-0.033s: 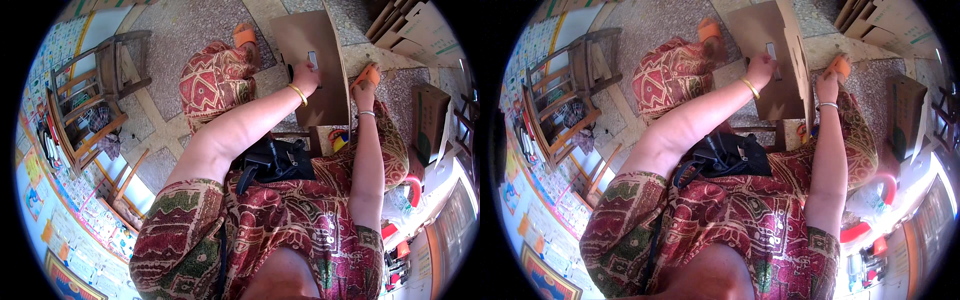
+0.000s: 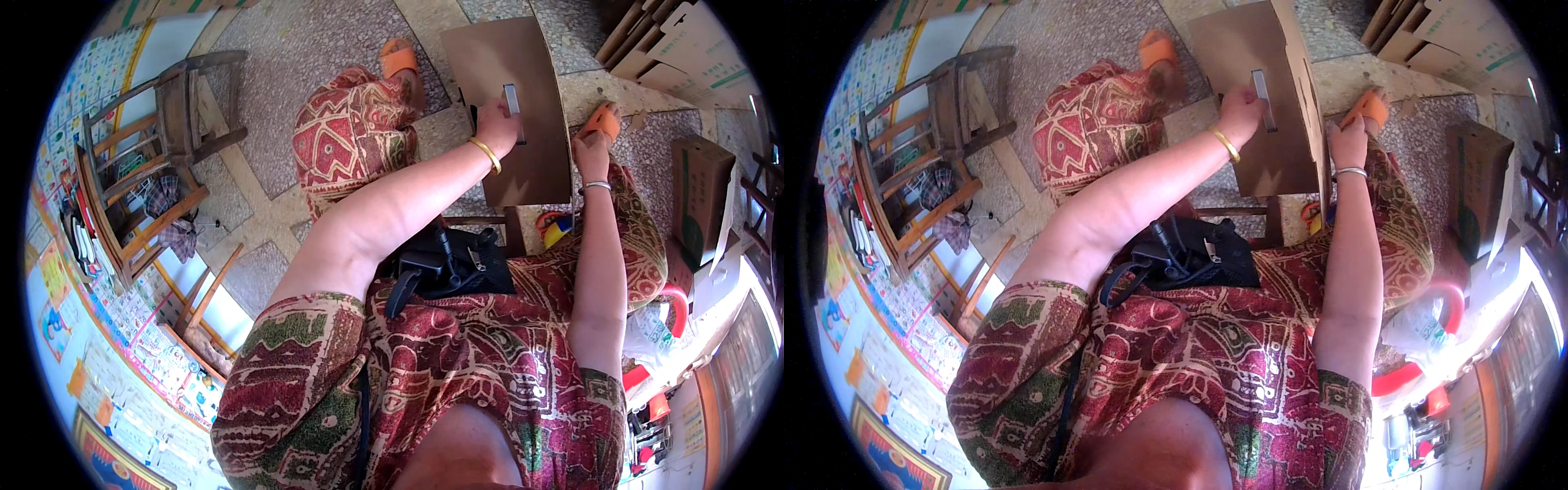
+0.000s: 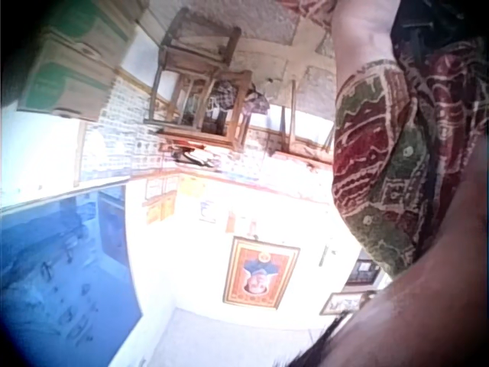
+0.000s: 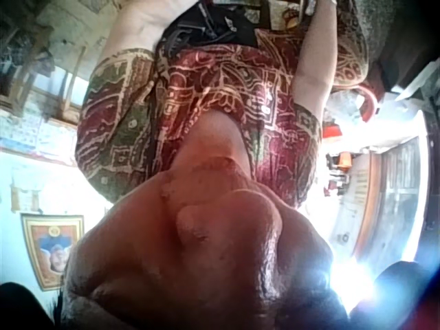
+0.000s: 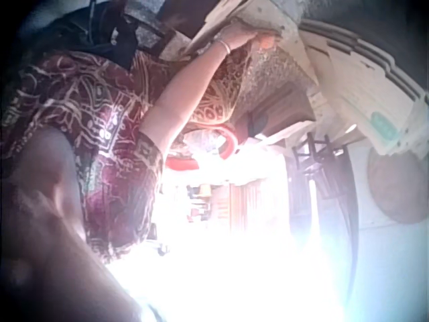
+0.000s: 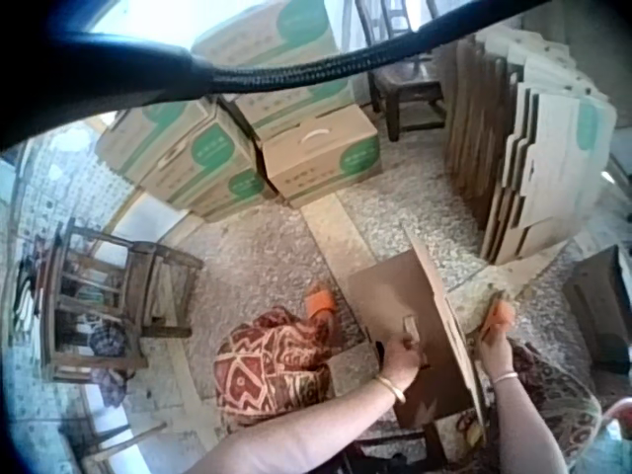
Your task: The person sits on the floor and assembles flat cardboard boxes by folding the sides and tucking in the flaps. They use a small metal tool to help fold the cardboard edges and secure the box shape. The person handles multiple boxes, stacking the finished ones to the side.
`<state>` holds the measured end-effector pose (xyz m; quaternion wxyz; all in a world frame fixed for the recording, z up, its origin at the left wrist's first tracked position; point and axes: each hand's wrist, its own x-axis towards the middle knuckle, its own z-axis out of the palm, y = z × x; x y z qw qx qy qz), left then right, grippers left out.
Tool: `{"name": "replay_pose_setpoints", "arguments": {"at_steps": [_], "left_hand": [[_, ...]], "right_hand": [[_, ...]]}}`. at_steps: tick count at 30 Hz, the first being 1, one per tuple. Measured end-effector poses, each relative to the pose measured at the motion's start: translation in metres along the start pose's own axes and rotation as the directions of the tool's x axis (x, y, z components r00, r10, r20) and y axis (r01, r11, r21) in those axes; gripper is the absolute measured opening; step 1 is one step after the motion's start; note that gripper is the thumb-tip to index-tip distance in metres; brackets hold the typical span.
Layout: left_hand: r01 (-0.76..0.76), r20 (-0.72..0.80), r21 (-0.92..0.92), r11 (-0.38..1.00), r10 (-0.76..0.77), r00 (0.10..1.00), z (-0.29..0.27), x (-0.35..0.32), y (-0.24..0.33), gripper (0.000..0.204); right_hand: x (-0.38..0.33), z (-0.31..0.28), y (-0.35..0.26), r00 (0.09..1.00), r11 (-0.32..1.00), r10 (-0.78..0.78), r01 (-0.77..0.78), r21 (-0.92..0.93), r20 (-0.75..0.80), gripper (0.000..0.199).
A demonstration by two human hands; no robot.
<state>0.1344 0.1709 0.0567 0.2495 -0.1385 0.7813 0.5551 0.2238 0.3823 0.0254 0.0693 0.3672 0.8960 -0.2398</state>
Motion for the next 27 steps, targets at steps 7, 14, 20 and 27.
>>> {"name": "replay_pose_setpoints", "arguments": {"at_steps": [7, 14, 20, 27], "left_hand": [[0.316, 0.347, -0.34, 0.886, -0.195, 0.917, 0.001, 0.02, -0.021, 0.019], [0.464, 0.593, -0.475, 0.748, -0.118, 0.796, -0.013, 0.002, 0.006, 0.03], [0.597, 0.802, -0.517, 0.613, 0.103, 0.589, -0.016, 0.009, 0.005, 0.036], [0.5, 0.787, -0.445, 0.743, 0.059, 0.614, -0.033, 0.007, 0.026, 0.038]], "right_hand": [[-0.035, -0.037, -0.087, 0.972, 0.849, -0.234, 0.207, 0.486, -0.006, 0.018], [-0.032, -0.022, -0.073, 0.94, 0.859, -0.29, 0.173, 0.481, 0.18, 0.026], [-0.041, -0.047, -0.105, 0.903, 0.924, -0.149, -0.018, 0.382, 0.403, 0.03], [-0.037, -0.023, -0.09, 0.917, 0.862, -0.116, -0.099, 0.498, 0.382, 0.031]]}}
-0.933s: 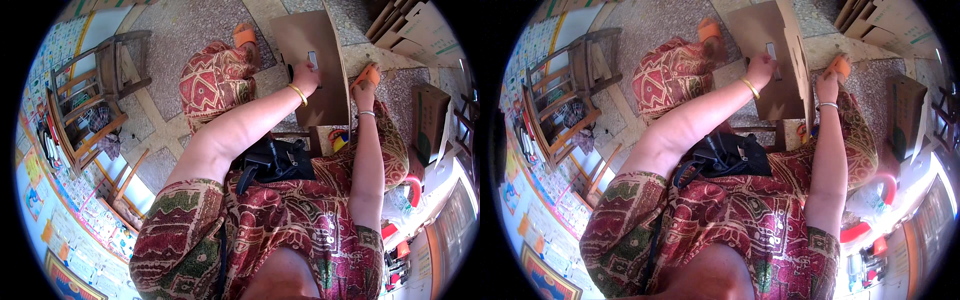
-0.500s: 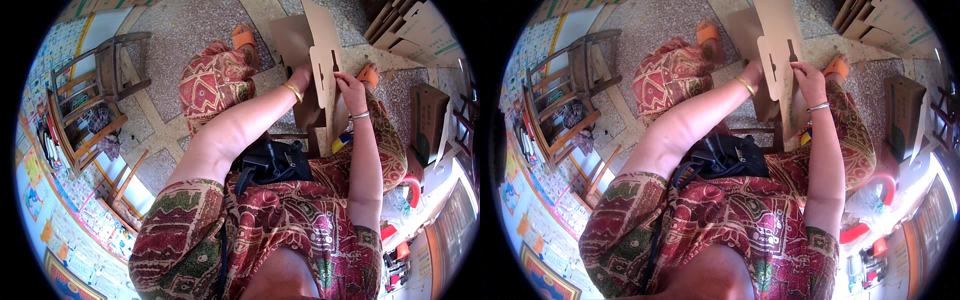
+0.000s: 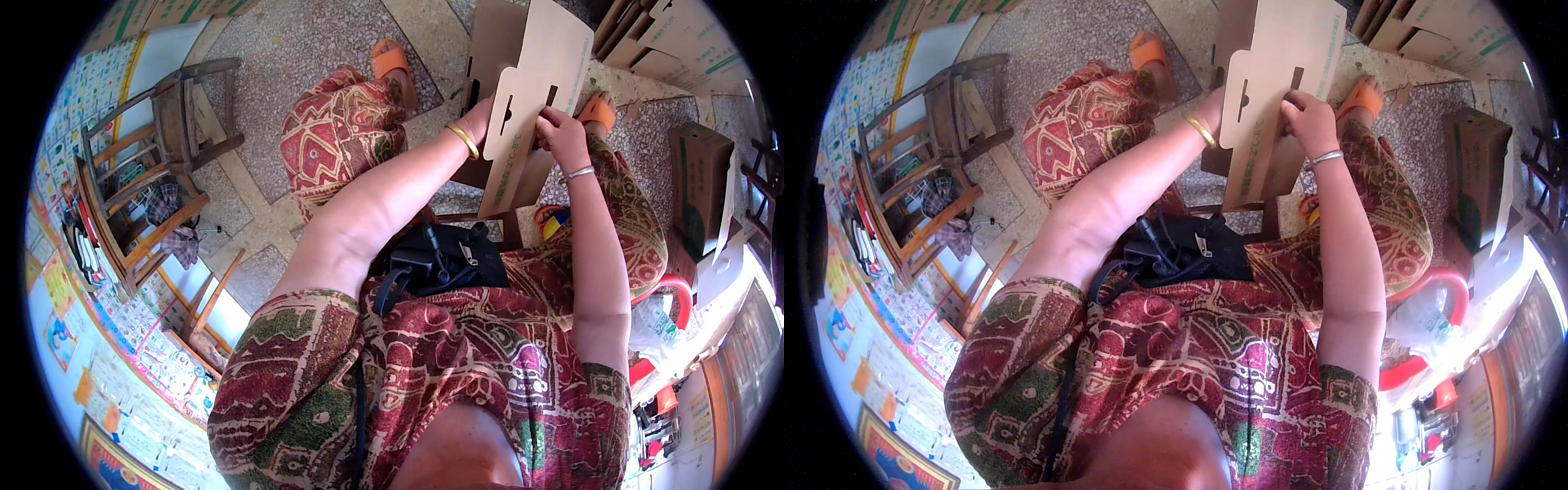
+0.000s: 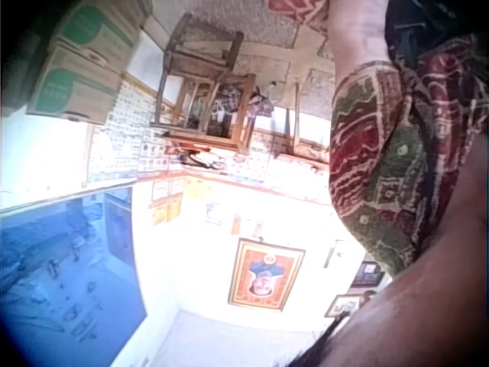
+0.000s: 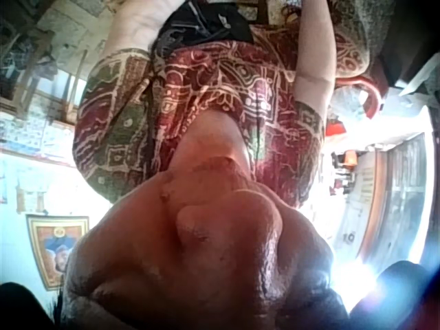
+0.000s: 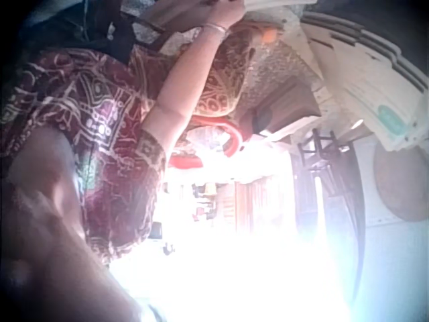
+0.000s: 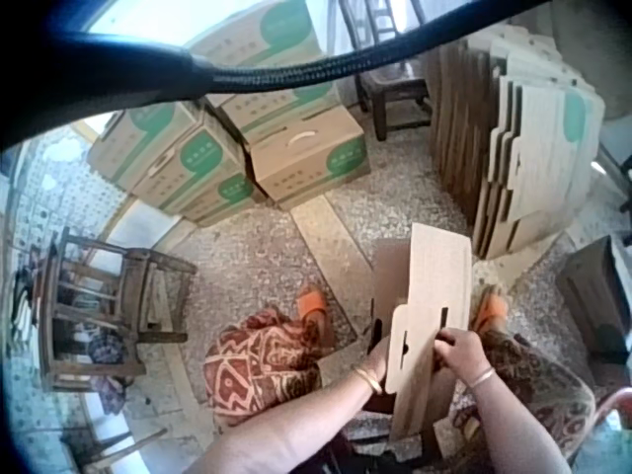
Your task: The person sits on the floor and assembles flat cardboard boxes by folding the sides and tucking in the flaps. They use a small metal tool to help fold the cardboard edges and secure the box shape. The person handles multiple boxes, stacking the finished ones to the side.
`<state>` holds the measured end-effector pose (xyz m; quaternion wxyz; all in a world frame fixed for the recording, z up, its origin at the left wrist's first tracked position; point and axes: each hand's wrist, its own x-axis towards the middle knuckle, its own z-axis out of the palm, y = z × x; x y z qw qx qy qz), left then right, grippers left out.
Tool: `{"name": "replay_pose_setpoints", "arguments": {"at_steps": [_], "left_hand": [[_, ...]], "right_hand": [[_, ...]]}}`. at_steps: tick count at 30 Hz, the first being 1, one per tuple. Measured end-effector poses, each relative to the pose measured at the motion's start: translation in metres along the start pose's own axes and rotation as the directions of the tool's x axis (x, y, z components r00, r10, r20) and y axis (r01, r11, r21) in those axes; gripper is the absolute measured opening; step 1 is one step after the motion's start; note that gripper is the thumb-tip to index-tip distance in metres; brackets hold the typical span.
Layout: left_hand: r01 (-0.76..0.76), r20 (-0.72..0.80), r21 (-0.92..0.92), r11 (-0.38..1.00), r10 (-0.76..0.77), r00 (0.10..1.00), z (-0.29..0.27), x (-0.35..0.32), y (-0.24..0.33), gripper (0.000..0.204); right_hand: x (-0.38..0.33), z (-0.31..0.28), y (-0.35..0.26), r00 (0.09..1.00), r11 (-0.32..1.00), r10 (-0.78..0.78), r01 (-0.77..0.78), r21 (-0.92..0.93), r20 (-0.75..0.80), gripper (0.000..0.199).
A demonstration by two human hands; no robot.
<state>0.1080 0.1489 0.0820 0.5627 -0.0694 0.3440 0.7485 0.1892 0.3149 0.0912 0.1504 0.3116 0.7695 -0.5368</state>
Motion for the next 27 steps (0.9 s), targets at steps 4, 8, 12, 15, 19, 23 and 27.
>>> {"name": "replay_pose_setpoints", "arguments": {"at_steps": [4, 8, 12, 15, 19, 23, 27], "left_hand": [[0.081, -0.147, 0.006, 0.997, -0.079, 0.986, -0.008, 0.003, 0.006, 0.038], [0.051, -0.067, 0.036, 0.998, -0.048, 0.997, -0.044, 0.021, -0.007, 0.035], [0.061, -0.085, -0.011, 0.998, -0.061, 0.994, -0.06, 0.03, -0.018, 0.032], [0.023, -0.119, 0.046, 0.999, -0.017, 0.993, -0.065, 0.031, -0.024, 0.035], [-0.064, -0.226, 0.098, 0.993, 0.084, 0.971, -0.052, 0.023, -0.008, 0.045], [-0.125, -0.363, -0.059, 0.99, 0.095, 0.927, -0.011, -0.002, 0.02, 0.058], [-0.095, -0.25, 0.787, 0.609, 0.456, 0.854, -0.012, -0.003, -0.001, 0.04]], "right_hand": [[0.004, 0.002, -0.005, 0.998, 0.994, 0.044, -0.048, 0.101, 0.033, 0.029], [0.02, 0.002, -0.009, 0.998, 0.98, -0.044, 0.05, -0.193, 0.034, 0.03], [0.022, 0.008, -0.014, 0.997, 0.99, 0.073, -0.074, -0.117, -0.014, 0.026], [0.021, 0.014, -0.008, 0.993, 0.995, 0.099, -0.098, 0.016, -0.06, 0.024], [0.026, 0.013, -0.003, 0.993, 0.992, 0.101, -0.096, 0.082, -0.067, 0.019], [0.043, 0.01, 0.01, 0.988, 0.993, 0.12, -0.119, 0.017, -0.093, 0.025], [0.062, 0.015, 0.025, 0.981, 0.946, -0.041, -0.023, -0.322, -0.191, 0.033]]}}
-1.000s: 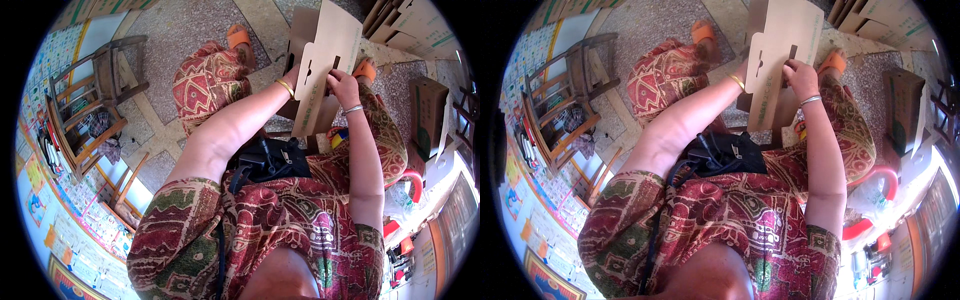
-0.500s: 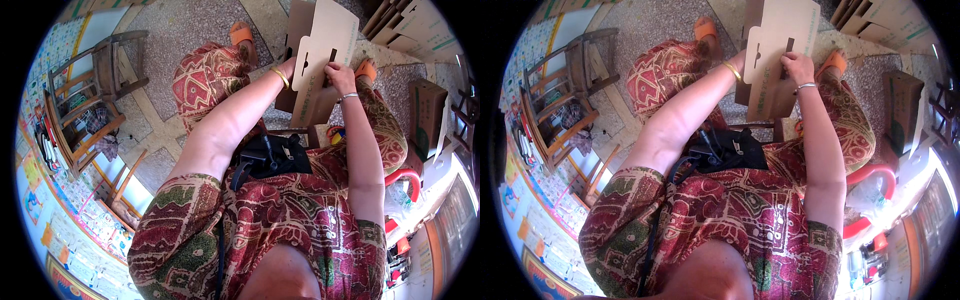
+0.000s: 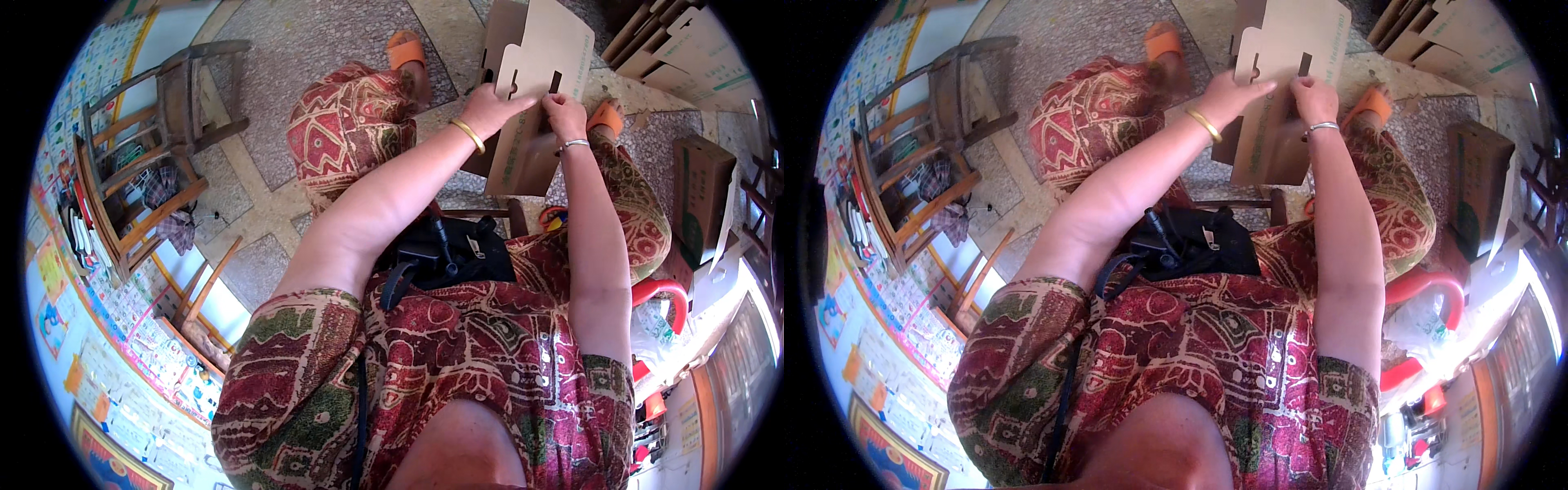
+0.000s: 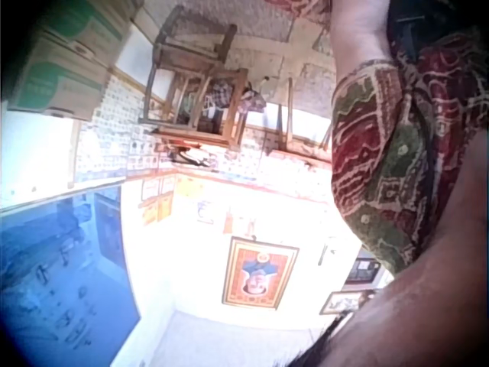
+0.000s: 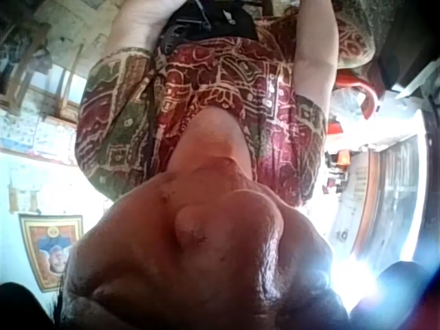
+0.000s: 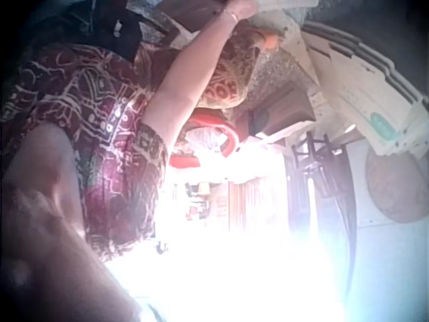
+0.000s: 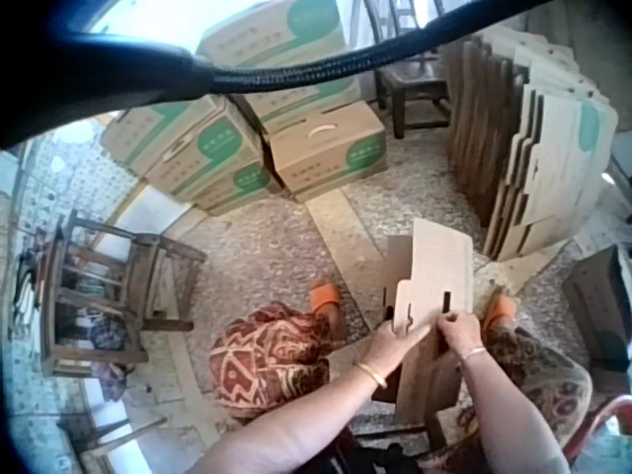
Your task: The person sits on the floor and assembles flat cardboard boxes by folding the sides and tucking in the flaps. They use a small metal tool to help fold the cardboard edges and secure the box shape. The person handles multiple boxes, stacking the finished ones to the side.
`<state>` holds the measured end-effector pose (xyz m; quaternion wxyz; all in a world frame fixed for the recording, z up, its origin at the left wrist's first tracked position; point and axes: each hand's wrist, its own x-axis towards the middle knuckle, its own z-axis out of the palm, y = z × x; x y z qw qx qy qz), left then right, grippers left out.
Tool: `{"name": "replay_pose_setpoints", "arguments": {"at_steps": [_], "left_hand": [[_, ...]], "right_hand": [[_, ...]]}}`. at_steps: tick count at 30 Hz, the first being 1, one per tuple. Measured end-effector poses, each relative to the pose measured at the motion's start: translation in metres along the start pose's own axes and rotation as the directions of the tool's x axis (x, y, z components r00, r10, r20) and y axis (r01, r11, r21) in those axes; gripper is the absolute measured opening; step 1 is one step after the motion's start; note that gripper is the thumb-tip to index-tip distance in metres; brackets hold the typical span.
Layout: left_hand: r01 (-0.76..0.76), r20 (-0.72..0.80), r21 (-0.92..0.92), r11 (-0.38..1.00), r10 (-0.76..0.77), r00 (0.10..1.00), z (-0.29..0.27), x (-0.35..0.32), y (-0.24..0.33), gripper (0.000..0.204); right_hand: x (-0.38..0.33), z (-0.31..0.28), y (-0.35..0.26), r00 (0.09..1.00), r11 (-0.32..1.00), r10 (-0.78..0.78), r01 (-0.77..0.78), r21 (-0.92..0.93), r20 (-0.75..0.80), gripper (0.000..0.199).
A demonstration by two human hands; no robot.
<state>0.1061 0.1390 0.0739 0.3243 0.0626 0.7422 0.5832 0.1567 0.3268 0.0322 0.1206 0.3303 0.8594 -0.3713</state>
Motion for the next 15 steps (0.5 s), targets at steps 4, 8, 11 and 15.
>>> {"name": "replay_pose_setpoints", "arguments": {"at_steps": [4, 8, 11, 15], "left_hand": [[-0.087, -0.356, 0.665, 0.741, 0.418, 0.836, 0.007, 0.006, -0.035, 0.032], [-0.145, -0.239, 0.021, 0.989, 0.146, 0.96, 0.0, 0.012, -0.04, 0.032], [0.126, -0.164, -0.123, 0.984, -0.145, 0.976, -0.011, 0.004, -0.019, 0.027], [0.115, -0.18, -0.099, 0.988, -0.131, 0.975, -0.016, 0.013, -0.048, 0.028]], "right_hand": [[-0.013, -0.002, -0.018, 1.0, 0.998, 0.0, 0.0, 0.063, 0.004, 0.031], [-0.032, -0.005, -0.006, 0.986, 0.984, 0.022, 0.008, 0.179, -0.164, 0.037], [-0.037, 0.003, 0.037, 0.944, 0.983, -0.096, 0.139, 0.117, -0.315, 0.054], [-0.061, 0.027, 0.046, 0.929, 0.969, -0.198, 0.234, 0.083, -0.313, 0.08]]}}
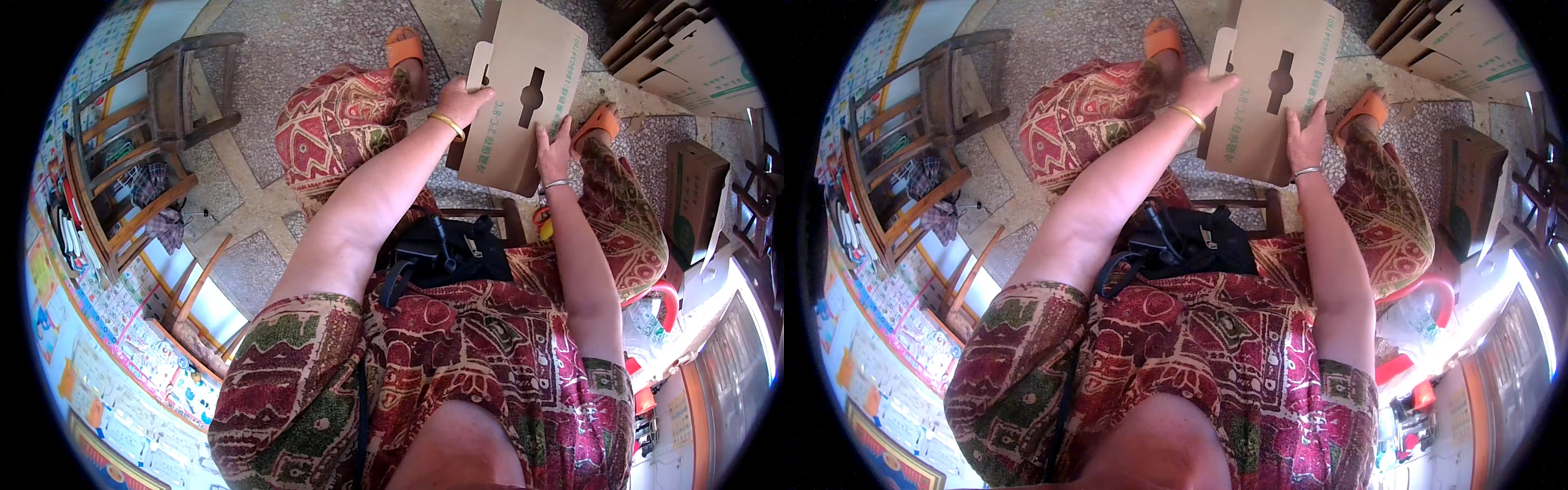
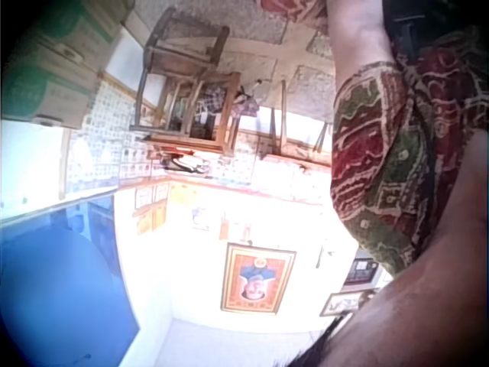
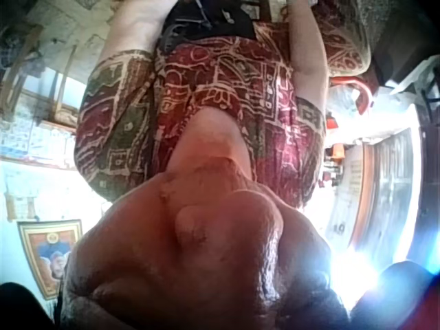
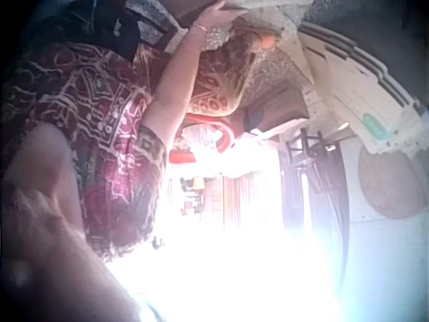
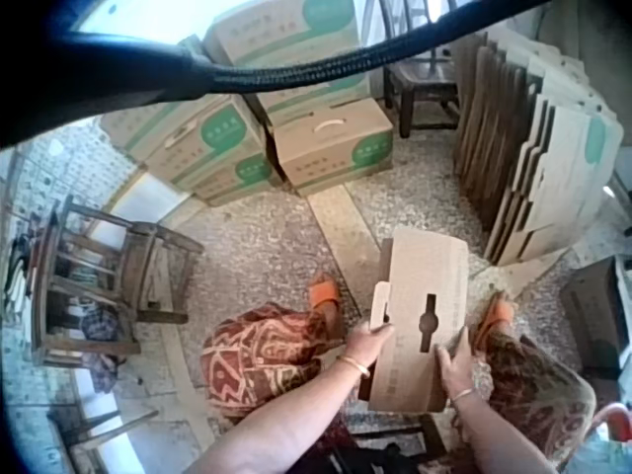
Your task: The person sits on the floor and assembles flat cardboard boxes by folding the sides and tucking in the flaps. They use a small metal tool to help fold the cardboard edges and secure the box shape. The person handles multiple boxes, stacking the finished ones to the side.
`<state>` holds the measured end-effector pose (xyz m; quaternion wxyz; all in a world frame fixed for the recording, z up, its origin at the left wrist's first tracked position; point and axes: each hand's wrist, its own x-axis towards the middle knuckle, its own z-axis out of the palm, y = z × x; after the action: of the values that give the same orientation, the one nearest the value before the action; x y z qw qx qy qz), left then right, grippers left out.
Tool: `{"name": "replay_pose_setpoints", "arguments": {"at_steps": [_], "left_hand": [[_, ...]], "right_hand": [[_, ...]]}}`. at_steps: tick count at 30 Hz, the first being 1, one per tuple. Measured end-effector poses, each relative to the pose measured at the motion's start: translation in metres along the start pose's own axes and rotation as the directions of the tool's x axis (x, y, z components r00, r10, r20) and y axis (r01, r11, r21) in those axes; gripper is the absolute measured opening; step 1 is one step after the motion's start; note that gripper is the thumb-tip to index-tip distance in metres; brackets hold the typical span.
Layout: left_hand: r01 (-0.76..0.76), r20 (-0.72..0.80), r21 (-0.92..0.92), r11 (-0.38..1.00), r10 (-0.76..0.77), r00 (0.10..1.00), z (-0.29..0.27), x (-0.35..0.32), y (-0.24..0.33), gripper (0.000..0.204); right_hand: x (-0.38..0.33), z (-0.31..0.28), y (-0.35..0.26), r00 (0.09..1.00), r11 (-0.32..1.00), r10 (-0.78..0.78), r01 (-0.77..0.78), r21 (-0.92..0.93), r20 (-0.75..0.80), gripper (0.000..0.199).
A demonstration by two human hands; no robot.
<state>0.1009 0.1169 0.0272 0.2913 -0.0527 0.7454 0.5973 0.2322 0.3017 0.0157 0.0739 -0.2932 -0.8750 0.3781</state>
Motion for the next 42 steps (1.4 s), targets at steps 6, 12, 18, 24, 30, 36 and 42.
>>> {"name": "replay_pose_setpoints", "arguments": {"at_steps": [6, 12, 18, 24, 30, 36, 42], "left_hand": [[0.086, 0.068, -0.105, 0.991, -0.079, 0.995, -0.022, 0.002, 0.0, 0.028], [0.133, 0.19, -0.117, 0.984, -0.11, 0.976, -0.024, 0.004, -0.023, 0.032], [-0.011, 0.109, -0.008, 1.0, 0.012, 0.994, -0.011, 0.0, -0.021, 0.03], [-0.116, 0.058, 0.105, 0.988, 0.11, 0.992, 0.005, 0.005, -0.017, 0.037], [0.02, 0.486, -0.243, 0.97, 0.104, 0.868, 0.022, -0.039, 0.073, 0.06], [-0.15, 0.686, -0.311, 0.939, 0.33, 0.648, 0.036, -0.043, 0.073, 0.085], [-0.49, 0.866, -0.053, 0.87, 0.285, 0.412, 0.039, -0.037, 0.06, 0.07]], "right_hand": [[-0.023, 0.006, -0.046, 1.0, 1.0, 0.006, -0.006, -0.027, 0.004, 0.098], [-0.035, 0.004, -0.035, 0.998, 0.994, 0.067, -0.066, -0.086, 0.009, 0.106], [-0.034, 0.003, -0.013, 0.999, 0.999, 0.035, -0.035, 0.007, 0.041, 0.11], [-0.026, 0.002, -0.006, 0.996, 0.998, 0.005, -0.01, 0.06, 0.086, 0.107], [-0.009, -0.003, 0.025, 0.959, 0.895, 0.061, -0.175, 0.41, 0.276, 0.087], [0.006, -0.069, -0.067, 0.874, 0.615, 0.331, -0.486, 0.621, 0.356, 0.069], [0.016, -0.092, -0.076, 0.944, 0.994, 0.092, -0.107, 0.03, 0.317, 0.064]]}}
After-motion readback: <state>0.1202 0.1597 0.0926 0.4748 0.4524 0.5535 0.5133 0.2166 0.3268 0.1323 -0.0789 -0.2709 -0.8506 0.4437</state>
